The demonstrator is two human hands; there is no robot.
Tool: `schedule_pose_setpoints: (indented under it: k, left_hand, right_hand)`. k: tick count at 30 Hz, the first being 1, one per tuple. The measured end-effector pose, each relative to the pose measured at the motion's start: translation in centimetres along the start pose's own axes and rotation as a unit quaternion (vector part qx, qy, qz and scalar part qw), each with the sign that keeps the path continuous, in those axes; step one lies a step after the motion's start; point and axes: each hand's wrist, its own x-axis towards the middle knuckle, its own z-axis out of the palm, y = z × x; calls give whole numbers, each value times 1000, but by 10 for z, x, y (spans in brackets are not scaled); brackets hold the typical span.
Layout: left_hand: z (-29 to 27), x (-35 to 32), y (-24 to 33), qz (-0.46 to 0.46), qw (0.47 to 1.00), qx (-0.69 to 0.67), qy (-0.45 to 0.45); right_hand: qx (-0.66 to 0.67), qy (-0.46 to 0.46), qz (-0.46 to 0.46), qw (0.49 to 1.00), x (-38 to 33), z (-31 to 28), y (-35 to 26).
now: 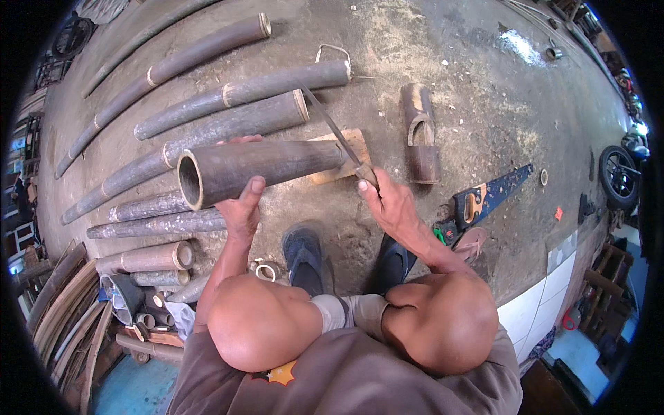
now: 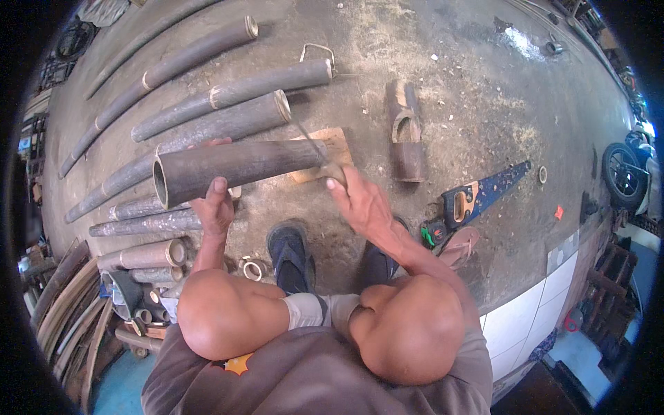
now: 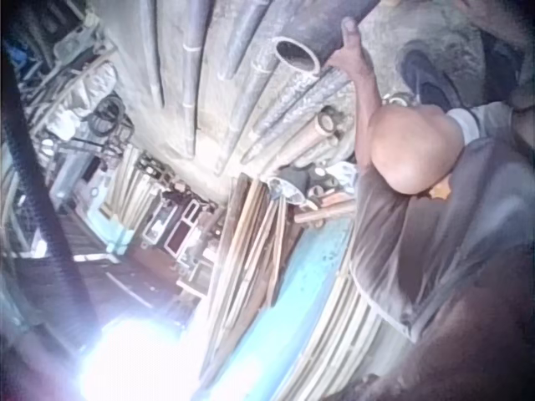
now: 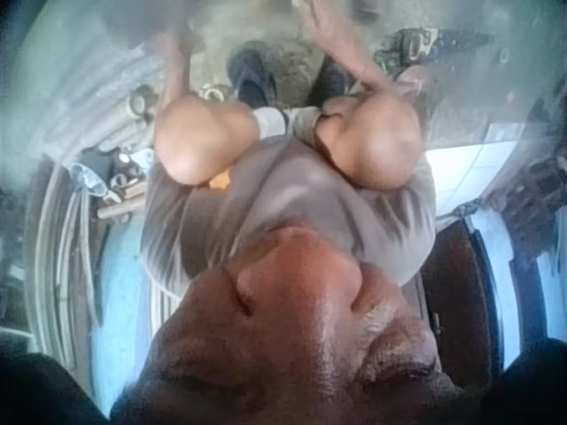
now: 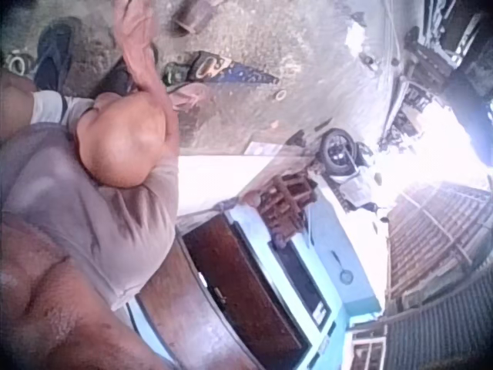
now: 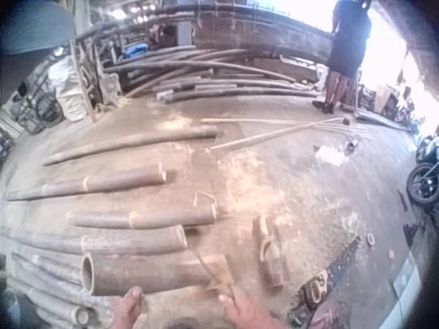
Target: The person uses a knife to shave the outer surface of bamboo poles, rotating them to smooth the sides. The person handles several poles one at a time, placing finished pieces aside.
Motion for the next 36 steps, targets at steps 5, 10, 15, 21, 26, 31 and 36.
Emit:
schedule_pose_setpoints:
  k: [5,10,15,21,26,31,36]
  left_hand:
    - [7,-7,6,-16,998,43,30]
    - [8,1,0,6,1000,26,0]
    - [0,-3,-1,-17,1000,16,16]
    - [-4,3,-5,0,1000,19,16]
    - [-14,-4,-1,-14,997,0,-74]
    - [-20,-4,-6,-24,999,1,-44]
    - [-35,-19,4,-37,998,12,-51]
  right_hand:
    - [15,78,-272,959,17,0,6]
    - [-117,-80,45,989,17,37,44]
    - [72,62,-239,966,26,-16,-30]
    - [-81,-63,26,994,24,23,55]
    - [70,35,-223,972,14,-5,-4]
    - [-110,-106,124,980,-2,36,98]
    - [-70,-36,92,993,-6,42,54]
